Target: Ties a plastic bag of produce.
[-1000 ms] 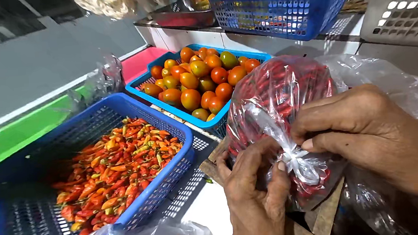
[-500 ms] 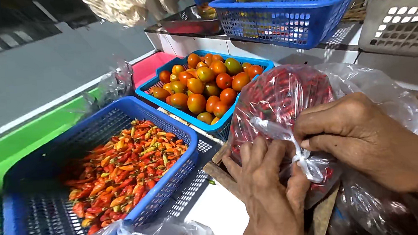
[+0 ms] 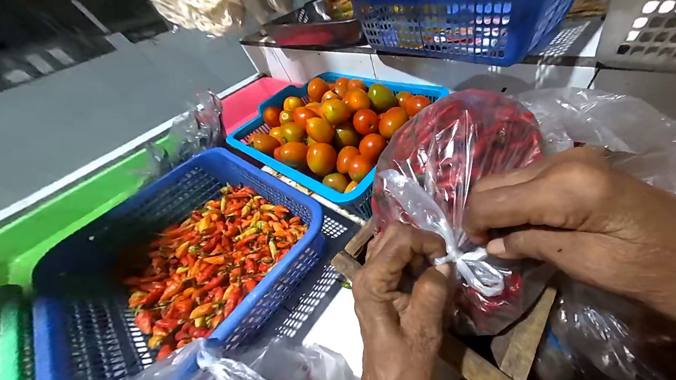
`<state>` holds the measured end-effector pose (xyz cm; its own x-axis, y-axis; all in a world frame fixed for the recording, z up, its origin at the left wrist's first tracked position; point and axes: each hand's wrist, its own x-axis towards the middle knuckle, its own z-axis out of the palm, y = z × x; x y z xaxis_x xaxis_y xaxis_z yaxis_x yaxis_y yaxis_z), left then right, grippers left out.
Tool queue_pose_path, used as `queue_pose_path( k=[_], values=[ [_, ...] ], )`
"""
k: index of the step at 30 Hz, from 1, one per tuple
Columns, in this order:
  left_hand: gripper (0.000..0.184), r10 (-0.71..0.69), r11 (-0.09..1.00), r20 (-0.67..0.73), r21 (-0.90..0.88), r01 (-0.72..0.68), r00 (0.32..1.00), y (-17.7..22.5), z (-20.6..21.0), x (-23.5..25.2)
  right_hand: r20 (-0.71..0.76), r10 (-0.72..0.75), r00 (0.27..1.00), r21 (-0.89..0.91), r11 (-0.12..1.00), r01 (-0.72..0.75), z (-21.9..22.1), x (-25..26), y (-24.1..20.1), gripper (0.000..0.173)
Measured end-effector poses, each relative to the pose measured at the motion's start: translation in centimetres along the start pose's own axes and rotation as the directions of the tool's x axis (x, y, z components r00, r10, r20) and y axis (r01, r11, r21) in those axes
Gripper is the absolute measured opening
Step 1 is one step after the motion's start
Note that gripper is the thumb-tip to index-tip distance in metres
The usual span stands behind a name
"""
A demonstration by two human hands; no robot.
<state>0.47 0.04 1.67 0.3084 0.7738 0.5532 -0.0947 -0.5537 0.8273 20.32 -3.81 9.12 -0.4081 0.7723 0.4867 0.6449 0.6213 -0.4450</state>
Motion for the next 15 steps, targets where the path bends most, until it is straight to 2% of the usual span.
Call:
queue_pose_path(
  k=[6, 15],
  values=[
    [0.005, -0.053, 0.980, -0.013, -0.195, 0.050, 0.999, -0.4, -0.2, 0.0, 0.008, -0.063, 0.998, 0.020, 0.998, 0.063, 0.2, 0.0, 0.3, 0.019],
    [0.005, -0.076, 0.969, 0.024, -0.232, 0.080, 0.997, -0.5, -0.4, 0.0, -0.050, -0.087, 0.995, -0.118, 0.990, 0.080, 1.1, 0.0, 0.0, 0.019]
  ],
)
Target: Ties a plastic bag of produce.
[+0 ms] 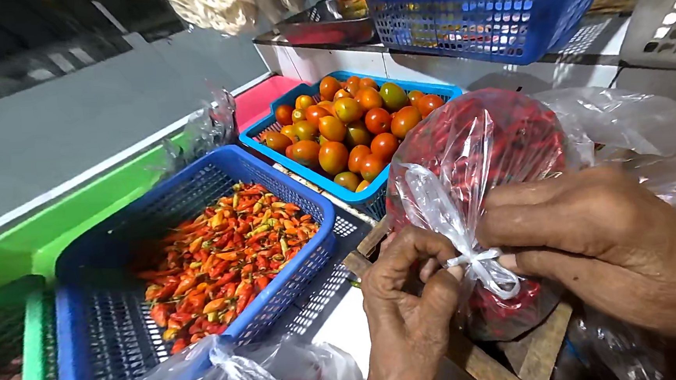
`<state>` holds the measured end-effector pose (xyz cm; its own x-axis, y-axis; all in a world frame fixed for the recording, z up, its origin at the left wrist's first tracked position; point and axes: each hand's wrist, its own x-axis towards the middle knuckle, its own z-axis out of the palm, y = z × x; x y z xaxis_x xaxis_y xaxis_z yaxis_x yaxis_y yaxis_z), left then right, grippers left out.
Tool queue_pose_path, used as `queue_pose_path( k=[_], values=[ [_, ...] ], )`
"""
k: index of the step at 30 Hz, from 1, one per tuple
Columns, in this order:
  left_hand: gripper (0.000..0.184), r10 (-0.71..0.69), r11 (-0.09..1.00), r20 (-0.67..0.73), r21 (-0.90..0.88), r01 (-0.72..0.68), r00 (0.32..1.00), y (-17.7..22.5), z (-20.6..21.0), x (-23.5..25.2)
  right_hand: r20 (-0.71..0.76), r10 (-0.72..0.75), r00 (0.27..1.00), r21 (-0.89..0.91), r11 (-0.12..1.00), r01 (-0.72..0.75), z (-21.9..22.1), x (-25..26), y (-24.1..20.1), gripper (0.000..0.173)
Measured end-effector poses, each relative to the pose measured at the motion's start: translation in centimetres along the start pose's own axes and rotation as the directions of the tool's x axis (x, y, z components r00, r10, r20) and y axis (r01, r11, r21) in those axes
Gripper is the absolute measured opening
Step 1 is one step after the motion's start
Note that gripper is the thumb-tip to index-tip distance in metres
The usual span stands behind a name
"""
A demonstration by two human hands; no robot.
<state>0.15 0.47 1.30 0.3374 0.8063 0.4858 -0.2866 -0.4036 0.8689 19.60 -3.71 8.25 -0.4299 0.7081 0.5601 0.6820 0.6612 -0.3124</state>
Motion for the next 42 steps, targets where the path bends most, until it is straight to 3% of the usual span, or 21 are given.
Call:
queue_pose_path(
  k=[5, 12, 21, 27, 32, 42],
  values=[
    [0.014, 0.098, 0.926, 0.053, 0.360, -0.111, 0.994, 0.1, 0.5, 0.0, -0.018, -0.003, 1.000, -0.095, 0.996, 0.001, 0.3, -0.1, 0.0, 0.021],
    [0.009, 0.208, 0.884, 0.065, 0.415, -0.216, 0.976, -0.1, 0.7, 0.0, 0.001, 0.015, 1.000, -0.106, 0.994, -0.015, 0.3, -0.3, 0.2, 0.017],
    [0.023, 0.166, 0.736, 0.178, 0.632, -0.242, 0.970, 0.2, -0.4, 0.3, 0.004, 0.058, 0.998, -0.081, 0.995, -0.057, 0.1, -0.3, -0.1, 0.018],
    [0.010, 0.151, 0.817, 0.113, 0.545, -0.188, 0.982, 0.0, -0.1, 0.1, -0.011, 0.023, 1.000, -0.097, 0.995, -0.024, 0.4, -0.2, 0.0, 0.020],
    [0.011, 0.025, 0.928, 0.074, 0.370, -0.050, 0.997, 0.3, 0.0, 0.0, -0.041, 0.008, 0.999, -0.090, 0.996, -0.012, 0.6, -0.2, -0.1, 0.021],
    [0.009, -0.112, 0.978, 0.043, 0.181, 0.102, 0.993, 0.8, 0.1, 0.1, -0.027, -0.001, 1.000, -0.072, 0.997, -0.001, 0.6, -0.3, 0.2, 0.020]
  ],
)
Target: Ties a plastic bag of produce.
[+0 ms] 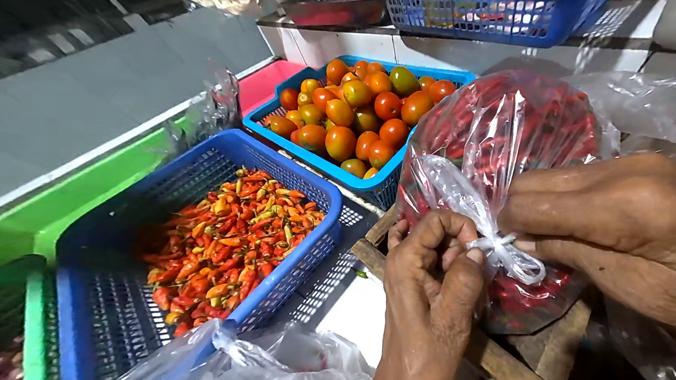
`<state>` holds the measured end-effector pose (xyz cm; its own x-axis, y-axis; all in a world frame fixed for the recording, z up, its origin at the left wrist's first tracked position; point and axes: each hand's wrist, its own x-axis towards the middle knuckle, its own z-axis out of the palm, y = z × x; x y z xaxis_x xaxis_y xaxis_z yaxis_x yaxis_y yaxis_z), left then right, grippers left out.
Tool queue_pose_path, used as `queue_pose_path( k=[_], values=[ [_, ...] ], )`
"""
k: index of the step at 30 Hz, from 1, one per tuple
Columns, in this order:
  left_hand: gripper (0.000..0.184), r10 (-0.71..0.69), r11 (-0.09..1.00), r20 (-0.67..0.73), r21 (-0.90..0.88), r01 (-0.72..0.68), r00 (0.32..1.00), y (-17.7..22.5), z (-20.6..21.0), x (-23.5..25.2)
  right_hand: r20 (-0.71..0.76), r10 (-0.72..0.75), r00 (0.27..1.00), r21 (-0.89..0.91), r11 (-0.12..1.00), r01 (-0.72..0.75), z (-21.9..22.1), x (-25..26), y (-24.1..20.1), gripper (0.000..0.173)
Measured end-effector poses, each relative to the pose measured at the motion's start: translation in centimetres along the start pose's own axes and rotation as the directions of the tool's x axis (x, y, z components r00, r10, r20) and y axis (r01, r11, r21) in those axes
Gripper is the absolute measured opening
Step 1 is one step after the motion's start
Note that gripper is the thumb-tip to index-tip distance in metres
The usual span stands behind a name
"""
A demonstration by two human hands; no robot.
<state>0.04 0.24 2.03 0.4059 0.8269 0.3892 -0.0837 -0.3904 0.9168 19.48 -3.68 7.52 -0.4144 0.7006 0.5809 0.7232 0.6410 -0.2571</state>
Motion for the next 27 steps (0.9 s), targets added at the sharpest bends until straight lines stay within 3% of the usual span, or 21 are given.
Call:
queue_pose_path(
  k=[12, 16, 21, 24, 27],
  values=[
    [0.008, 0.072, 0.997, -0.015, -0.001, -0.072, 0.997, -0.5, 0.1, 0.0, 0.032, 0.031, 0.999, -0.016, 0.999, -0.031, -0.4, 0.2, 0.2, 0.019],
    [0.008, 0.160, 0.987, -0.067, 0.028, -0.158, 0.985, -0.8, 0.4, 0.0, 0.045, 0.050, 0.998, 0.013, 0.999, -0.050, -0.6, 0.1, 0.2, 0.019],
    [0.007, 0.314, 0.947, -0.117, 0.108, -0.302, 0.942, -1.2, 0.7, 0.1, -0.095, 0.132, 0.987, 0.073, 0.989, -0.125, -1.0, -0.2, 0.3, 0.014],
    [0.009, 0.378, 0.919, -0.107, 0.160, -0.360, 0.919, -1.4, 0.9, 0.2, -0.203, 0.162, 0.966, 0.032, 0.987, -0.159, -1.0, -0.2, -0.1, 0.025],
    [0.012, 0.444, 0.879, -0.078, 0.230, -0.417, 0.893, -1.5, 1.0, 0.3, -0.176, 0.049, 0.983, -0.137, 0.988, -0.074, -0.3, 0.1, -0.5, 0.040]
  ],
)
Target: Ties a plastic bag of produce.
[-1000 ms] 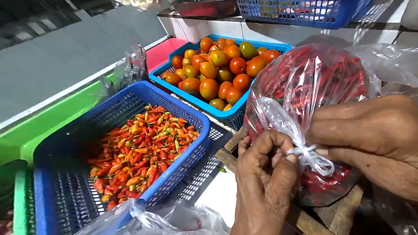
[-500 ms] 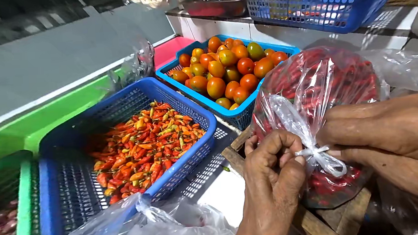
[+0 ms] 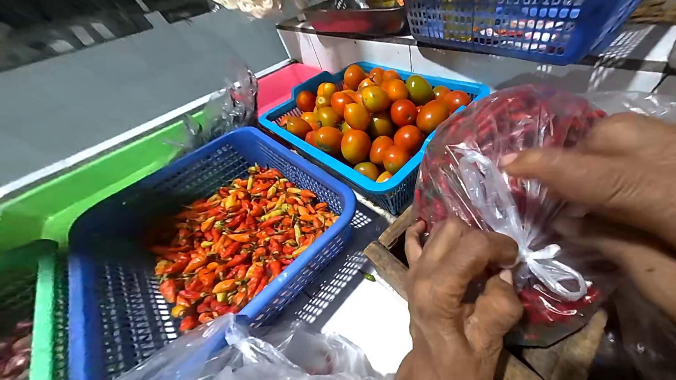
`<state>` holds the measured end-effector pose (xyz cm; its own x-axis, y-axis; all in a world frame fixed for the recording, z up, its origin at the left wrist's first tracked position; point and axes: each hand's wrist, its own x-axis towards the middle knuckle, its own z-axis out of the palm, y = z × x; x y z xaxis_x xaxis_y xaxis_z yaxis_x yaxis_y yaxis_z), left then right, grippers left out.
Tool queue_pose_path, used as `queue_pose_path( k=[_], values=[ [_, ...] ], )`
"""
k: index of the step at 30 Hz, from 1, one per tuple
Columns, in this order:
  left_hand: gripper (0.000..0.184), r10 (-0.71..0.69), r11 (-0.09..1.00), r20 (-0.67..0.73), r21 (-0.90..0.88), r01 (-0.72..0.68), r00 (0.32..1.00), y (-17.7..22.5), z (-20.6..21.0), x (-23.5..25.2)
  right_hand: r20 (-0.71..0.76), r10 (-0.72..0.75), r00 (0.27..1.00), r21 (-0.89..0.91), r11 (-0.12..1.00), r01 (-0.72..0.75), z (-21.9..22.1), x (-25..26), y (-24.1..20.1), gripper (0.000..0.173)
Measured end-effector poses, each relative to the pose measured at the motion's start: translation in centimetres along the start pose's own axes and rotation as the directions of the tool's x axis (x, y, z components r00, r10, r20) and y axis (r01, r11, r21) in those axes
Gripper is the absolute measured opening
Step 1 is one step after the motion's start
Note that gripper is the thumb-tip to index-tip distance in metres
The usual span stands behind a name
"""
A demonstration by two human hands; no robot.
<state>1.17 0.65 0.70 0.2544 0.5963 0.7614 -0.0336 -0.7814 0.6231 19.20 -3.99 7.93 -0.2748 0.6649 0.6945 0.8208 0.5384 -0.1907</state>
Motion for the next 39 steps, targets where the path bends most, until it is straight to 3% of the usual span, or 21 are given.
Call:
queue_pose_path(
  k=[2, 5, 12, 25, 34, 39],
  values=[
    [0.015, 0.042, 0.999, 0.020, 0.020, -0.042, 0.999, -0.1, 0.0, -0.1, 0.054, -0.092, 0.994, -0.054, 0.994, 0.095, 0.5, 0.1, 0.0, 0.041],
    [0.018, 0.052, 0.998, 0.043, 0.042, -0.054, 0.998, -0.2, 0.0, -0.1, 0.085, -0.172, 0.981, -0.115, 0.977, 0.181, 0.5, 0.2, 0.2, 0.025],
    [0.018, 0.003, 0.999, 0.035, 0.043, -0.005, 0.999, -0.1, 0.1, -0.1, -0.017, -0.195, 0.981, -0.083, 0.978, 0.193, -0.3, -0.4, 0.8, 0.022],
    [0.019, -0.006, 1.000, 0.028, 0.029, 0.005, 1.000, 0.2, 0.1, -0.1, -0.037, -0.017, 0.999, -0.095, 0.995, 0.013, -1.7, -0.8, 0.7, 0.018],
    [0.020, -0.006, 0.999, 0.049, 0.052, 0.004, 0.999, 0.3, 0.0, -0.1, 0.048, 0.063, 0.997, -0.036, 0.997, -0.061, -2.0, -0.1, 1.8, 0.018],
    [0.020, -0.014, 0.999, 0.048, 0.045, 0.011, 0.999, 0.2, 0.0, -0.1, -0.007, 0.048, 0.999, 0.037, 0.998, -0.048, -2.1, -0.5, 1.4, 0.015]
  ],
)
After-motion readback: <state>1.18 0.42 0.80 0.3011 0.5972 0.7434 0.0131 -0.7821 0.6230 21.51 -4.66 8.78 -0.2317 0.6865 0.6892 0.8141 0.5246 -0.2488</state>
